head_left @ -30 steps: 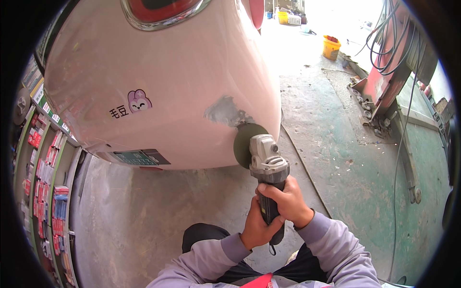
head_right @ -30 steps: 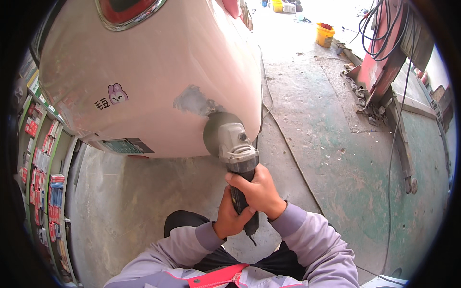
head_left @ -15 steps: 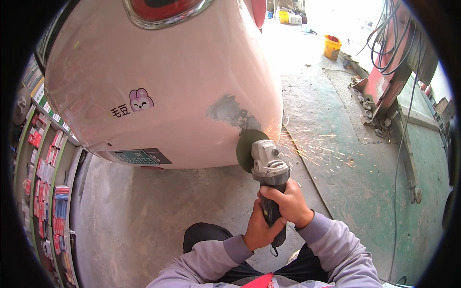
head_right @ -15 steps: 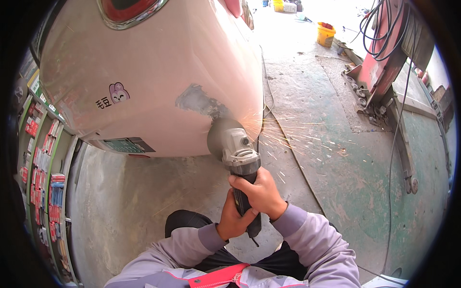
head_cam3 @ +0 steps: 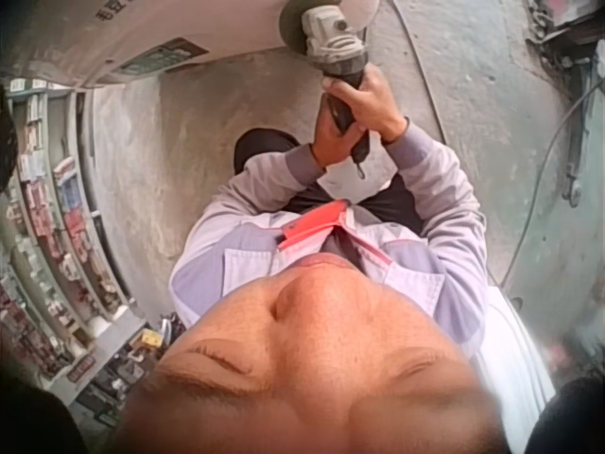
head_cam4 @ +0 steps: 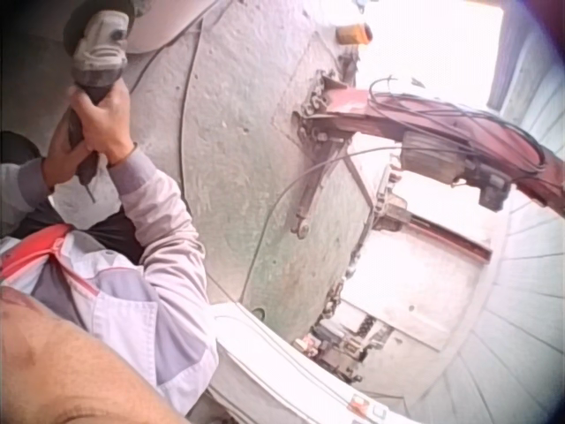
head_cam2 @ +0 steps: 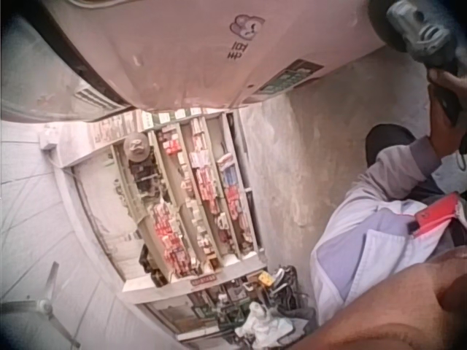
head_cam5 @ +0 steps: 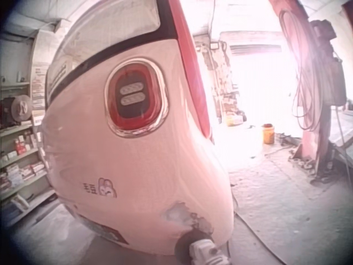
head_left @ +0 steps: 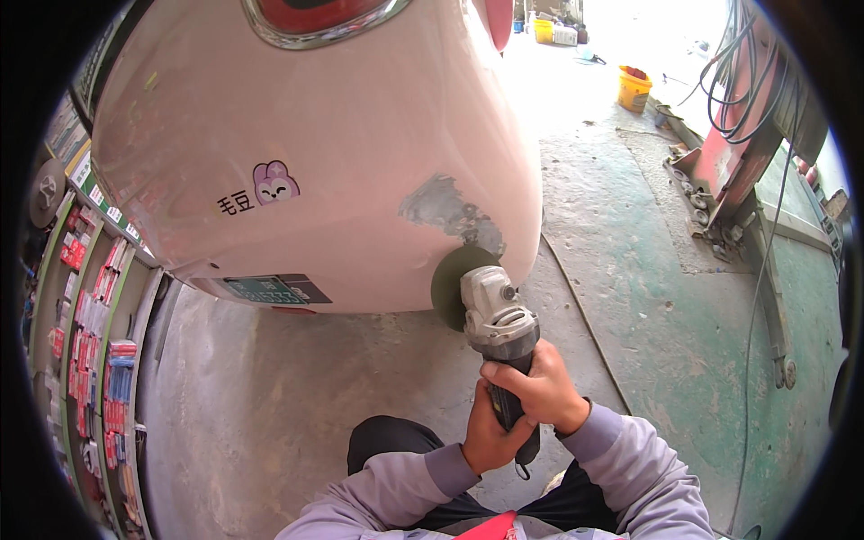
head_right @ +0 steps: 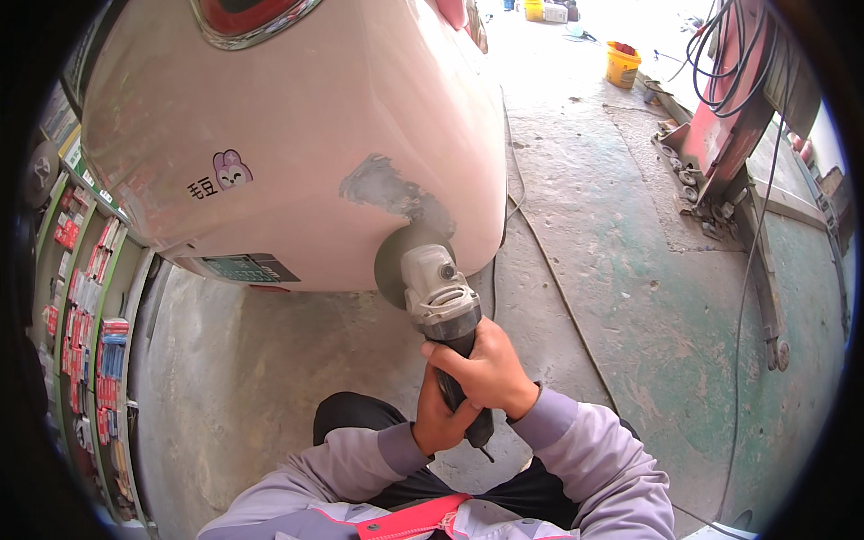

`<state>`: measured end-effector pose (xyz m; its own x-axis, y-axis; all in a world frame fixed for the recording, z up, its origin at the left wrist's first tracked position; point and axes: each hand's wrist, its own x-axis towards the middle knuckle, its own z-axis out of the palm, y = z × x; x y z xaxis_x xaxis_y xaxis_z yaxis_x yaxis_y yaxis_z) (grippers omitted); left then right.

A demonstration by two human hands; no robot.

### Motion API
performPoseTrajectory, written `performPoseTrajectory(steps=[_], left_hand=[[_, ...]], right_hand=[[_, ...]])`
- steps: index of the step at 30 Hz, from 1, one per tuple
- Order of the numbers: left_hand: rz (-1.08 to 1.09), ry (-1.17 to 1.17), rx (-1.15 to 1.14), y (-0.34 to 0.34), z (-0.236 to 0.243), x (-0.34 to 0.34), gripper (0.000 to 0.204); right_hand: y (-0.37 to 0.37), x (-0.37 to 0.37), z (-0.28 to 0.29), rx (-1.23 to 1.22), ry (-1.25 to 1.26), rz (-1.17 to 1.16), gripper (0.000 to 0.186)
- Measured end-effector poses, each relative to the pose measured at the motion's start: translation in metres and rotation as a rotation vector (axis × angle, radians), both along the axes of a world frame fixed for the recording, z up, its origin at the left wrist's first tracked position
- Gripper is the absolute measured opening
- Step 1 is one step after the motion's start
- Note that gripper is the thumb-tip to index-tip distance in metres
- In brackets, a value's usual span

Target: The person uses an angle grinder to remove paint from the rear body panel of a pink scooter. They hold the tool with both hands and move it across the surface, creating sparks, then stop and inspect the area.

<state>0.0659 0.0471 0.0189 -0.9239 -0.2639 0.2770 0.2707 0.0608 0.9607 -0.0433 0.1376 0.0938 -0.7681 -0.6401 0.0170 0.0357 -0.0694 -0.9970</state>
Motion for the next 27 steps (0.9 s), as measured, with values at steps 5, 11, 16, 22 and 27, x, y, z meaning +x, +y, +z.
performPoseTrajectory(steps=[5,11,16,22,27], left_hand=[[0.017,-0.001,0.05,0.0,-0.001,0.003,0.071],[0.028,0.04,0.011,-0.007,0.008,-0.003,0.072],[0.04,0.076,0.004,-0.013,0.011,-0.008,0.072],[0.007,0.014,0.03,-0.007,0.007,0.0,0.069],[0.012,0.03,-0.012,-0.006,0.008,-0.001,0.068]], right_hand=[[-0.006,0.0,0.0,0.027,0.009,0.014,0.041],[-0.012,-0.005,0.007,0.05,0.045,0.023,0.045],[-0.018,-0.008,0.012,0.014,0.097,0.001,0.044],[-0.012,-0.002,0.007,0.011,-0.007,0.004,0.04],[-0.011,-0.001,0.007,0.013,0.019,-0.02,0.035]])
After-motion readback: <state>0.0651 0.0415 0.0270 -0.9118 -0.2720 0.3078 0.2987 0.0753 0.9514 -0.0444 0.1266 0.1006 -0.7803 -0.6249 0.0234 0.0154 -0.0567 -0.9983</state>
